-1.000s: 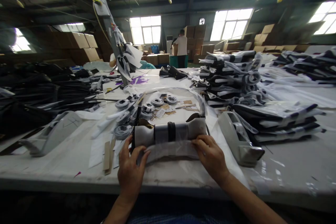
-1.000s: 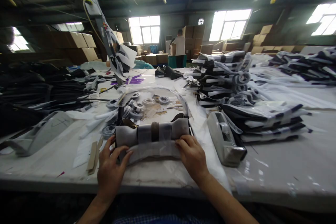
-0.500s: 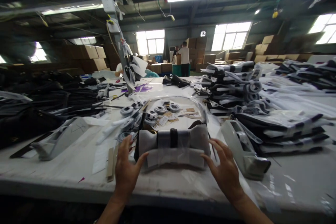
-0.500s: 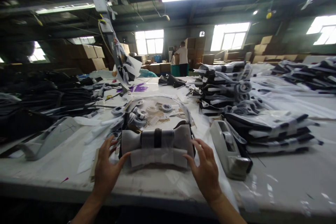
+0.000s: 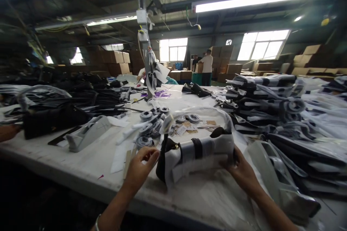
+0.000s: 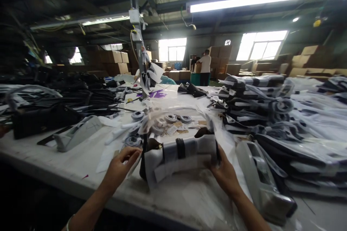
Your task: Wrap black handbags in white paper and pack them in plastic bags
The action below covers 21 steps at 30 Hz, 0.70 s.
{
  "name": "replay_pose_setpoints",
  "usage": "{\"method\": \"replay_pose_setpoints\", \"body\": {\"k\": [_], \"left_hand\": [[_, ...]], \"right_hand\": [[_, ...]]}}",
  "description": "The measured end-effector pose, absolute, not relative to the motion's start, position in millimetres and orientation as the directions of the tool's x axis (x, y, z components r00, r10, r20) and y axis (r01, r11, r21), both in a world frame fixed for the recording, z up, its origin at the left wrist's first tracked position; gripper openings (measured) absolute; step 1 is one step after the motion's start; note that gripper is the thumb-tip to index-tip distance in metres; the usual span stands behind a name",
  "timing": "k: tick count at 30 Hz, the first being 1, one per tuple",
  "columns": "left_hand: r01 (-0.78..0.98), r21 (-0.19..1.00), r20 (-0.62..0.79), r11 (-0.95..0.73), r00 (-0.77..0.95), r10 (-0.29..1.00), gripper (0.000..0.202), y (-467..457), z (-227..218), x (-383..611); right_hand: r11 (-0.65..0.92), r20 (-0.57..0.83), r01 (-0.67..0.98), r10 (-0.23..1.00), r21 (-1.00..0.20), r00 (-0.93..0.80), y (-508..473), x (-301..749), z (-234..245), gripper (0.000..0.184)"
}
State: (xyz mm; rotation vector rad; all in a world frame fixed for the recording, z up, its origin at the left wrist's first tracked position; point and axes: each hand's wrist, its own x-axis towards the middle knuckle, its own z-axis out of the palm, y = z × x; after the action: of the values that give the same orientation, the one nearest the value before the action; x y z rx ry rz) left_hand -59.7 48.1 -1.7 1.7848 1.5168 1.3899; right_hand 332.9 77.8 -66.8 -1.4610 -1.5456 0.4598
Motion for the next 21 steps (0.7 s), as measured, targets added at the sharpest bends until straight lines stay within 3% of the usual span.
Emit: {"method": "replay_pose_setpoints", "body": {"k": [2,5,8,11,15,21], "left_hand": [[0.429,0.829,0.445,-0.358,-0.119,0.888,0.043,45,13,-61],[0.193,0.890,0.439,-0.413,-0.123,0.890,0.051,61,45,-55],[-0.028,0.931,0.366,-0.365,0.043,0.930,0.066,92,78,-40],[-0.129,0.958,0.276,-0.255,0.188,0.943,0.071,116,105,-24],[-0.092,0.974,0.225,-0.206,0.386,0.895,0.053,113,122,-7],[-0.233,0.962,0.226,-0.140,0.396,0.890,0.033,70,124,13]], "right_hand": [[0.299,0.379,0.563,0.925,-0.770,0.028,93,340,-65,0.080],[0.360,0.403,0.560,0.914,-0.746,-0.051,106,343,-60,0.077],[0.375,0.422,0.570,0.905,-0.731,-0.054,108,342,-54,0.074],[0.422,0.458,0.565,0.885,-0.709,-0.087,112,344,-51,0.068],[0.442,0.479,0.566,0.873,-0.696,-0.093,123,351,-50,0.065],[0.357,0.564,0.638,0.813,-0.682,0.148,114,332,-15,0.062]]}}
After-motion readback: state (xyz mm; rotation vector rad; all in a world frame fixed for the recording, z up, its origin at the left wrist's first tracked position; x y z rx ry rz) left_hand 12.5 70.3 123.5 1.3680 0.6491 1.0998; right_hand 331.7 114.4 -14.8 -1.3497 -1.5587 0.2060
